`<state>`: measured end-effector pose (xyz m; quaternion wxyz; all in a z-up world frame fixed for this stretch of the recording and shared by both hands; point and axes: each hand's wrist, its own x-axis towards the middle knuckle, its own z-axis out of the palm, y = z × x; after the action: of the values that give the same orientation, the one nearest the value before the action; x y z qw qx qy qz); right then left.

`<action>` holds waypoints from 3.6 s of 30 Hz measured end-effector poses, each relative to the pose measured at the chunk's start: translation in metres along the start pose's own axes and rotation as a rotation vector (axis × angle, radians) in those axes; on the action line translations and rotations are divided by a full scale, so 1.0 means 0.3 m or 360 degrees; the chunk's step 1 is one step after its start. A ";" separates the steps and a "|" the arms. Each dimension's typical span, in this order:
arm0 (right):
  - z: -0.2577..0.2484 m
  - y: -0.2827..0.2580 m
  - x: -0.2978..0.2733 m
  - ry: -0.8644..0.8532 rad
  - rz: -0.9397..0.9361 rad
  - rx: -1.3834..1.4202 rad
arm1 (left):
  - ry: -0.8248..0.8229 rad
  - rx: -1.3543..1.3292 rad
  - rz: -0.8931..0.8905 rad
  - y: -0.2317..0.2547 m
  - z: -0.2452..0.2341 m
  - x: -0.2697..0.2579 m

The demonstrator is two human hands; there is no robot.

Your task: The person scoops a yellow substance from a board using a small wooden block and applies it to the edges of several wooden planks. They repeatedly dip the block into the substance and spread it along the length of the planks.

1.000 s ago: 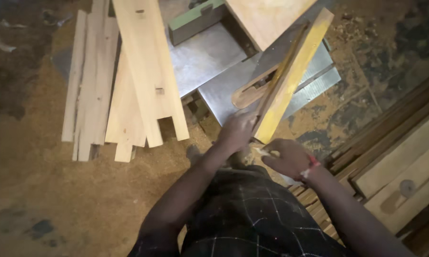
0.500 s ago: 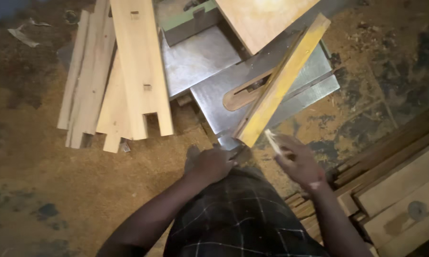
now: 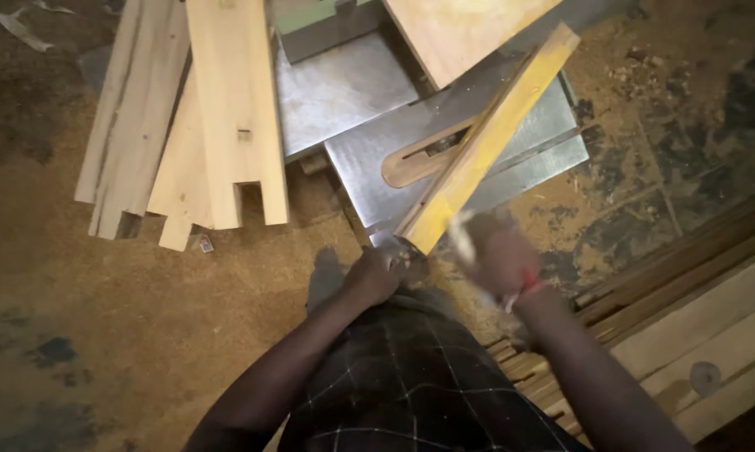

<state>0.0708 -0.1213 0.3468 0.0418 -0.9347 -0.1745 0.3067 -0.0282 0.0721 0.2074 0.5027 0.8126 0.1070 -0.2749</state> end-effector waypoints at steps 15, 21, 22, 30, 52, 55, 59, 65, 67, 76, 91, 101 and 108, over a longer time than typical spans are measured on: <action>-0.042 -0.235 0.100 -0.0076 0.0249 0.0031 | -0.0039 -0.0226 0.0218 -0.165 -0.082 0.099; 0.041 -0.251 -0.016 -0.0360 0.0271 0.0010 | -0.0070 -0.0277 0.0564 -0.145 -0.095 0.120; 0.057 -0.227 -0.025 -0.0369 0.0286 0.0165 | -0.0098 -0.0250 0.0462 -0.144 -0.099 0.121; 0.176 0.022 -0.097 0.0097 0.0553 0.1244 | 0.0288 -0.0430 0.0647 -0.143 -0.061 0.139; 0.101 0.315 0.168 0.0861 -0.0148 0.0797 | 0.0132 -0.1545 -0.0151 -0.162 0.141 0.290; -0.072 0.305 0.267 0.0948 -0.0435 0.0074 | 0.0069 -0.1725 -0.0156 -0.160 0.162 0.316; -0.176 0.196 0.320 -0.0036 0.0104 0.0018 | 0.0012 -0.1937 -0.0274 -0.168 0.192 0.329; -0.135 0.142 0.253 -0.0290 -0.0117 0.0171 | -0.0008 -0.1822 -0.0344 -0.091 0.156 0.316; -0.163 0.168 0.224 -0.0593 -0.0136 0.0615 | -0.0079 -0.1792 -0.0359 -0.055 0.110 0.325; -0.077 0.286 0.299 0.0301 -0.0958 -0.0367 | 0.0058 -0.1242 -0.0148 -0.034 0.115 0.401; -0.213 0.240 0.346 -0.0172 -0.0841 -0.0616 | 0.0005 -0.1068 -0.0249 0.068 0.048 0.349; -0.134 0.374 0.370 0.0266 -0.1162 -0.0505 | 0.0184 -0.0941 -0.0015 0.056 0.072 0.328; -0.172 0.385 0.411 0.0349 -0.1083 -0.0463 | 0.0192 -0.1002 -0.0050 0.025 0.093 0.356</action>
<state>0.2285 -0.1844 0.2982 0.0265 -0.8469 -0.5108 0.1455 0.0539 0.0332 0.1442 0.7179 0.6303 0.2289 -0.1873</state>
